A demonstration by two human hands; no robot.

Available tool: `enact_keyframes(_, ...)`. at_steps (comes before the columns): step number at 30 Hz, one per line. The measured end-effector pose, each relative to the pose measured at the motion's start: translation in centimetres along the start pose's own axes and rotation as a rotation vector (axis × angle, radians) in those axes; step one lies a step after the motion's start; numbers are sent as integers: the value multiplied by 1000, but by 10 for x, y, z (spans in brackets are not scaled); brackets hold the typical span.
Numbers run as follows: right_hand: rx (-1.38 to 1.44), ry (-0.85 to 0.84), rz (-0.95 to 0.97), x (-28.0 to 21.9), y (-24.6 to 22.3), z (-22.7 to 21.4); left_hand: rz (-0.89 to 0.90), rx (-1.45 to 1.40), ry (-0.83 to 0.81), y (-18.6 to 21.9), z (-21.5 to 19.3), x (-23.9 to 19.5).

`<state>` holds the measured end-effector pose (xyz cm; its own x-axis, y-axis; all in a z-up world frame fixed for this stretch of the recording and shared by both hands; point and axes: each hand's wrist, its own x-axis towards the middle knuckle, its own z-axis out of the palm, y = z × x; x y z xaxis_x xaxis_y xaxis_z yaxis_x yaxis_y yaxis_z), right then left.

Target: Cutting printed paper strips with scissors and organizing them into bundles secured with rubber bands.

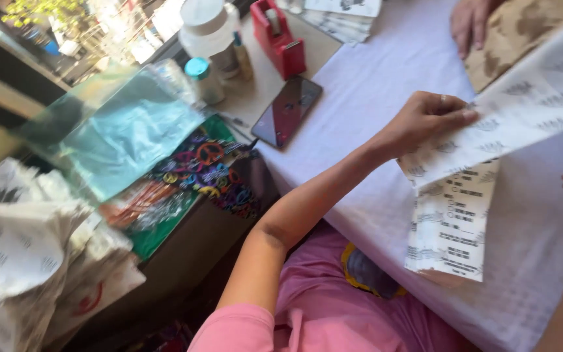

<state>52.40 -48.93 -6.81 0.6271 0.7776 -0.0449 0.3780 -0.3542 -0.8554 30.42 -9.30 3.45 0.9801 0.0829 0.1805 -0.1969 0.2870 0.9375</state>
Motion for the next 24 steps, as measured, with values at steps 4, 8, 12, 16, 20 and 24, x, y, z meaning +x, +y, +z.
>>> enact_keyframes(4, 205, 747, 34, 3, -44, 59, -21, -88, 113, -21, -11, 12)
enact_keyframes(8, 133, 813, -87, 2, -111, 91, -36, -165, 166, -29, -20, 17)
enact_keyframes(12, -679, 748, -197, 14, -97, 85, -33, -152, 168, -30, -26, 17)
enact_keyframes(16, -873, 344, 242, 17, -113, 93, 14, -304, 259, -42, -44, 26)
enact_keyframes(20, -922, 394, 178, 16, -103, 96, -21, -315, 381, -33, -46, 23)
enact_keyframes(24, -975, 443, 83, 15, -92, 98, -36, -298, 384, -38, -57, 25)
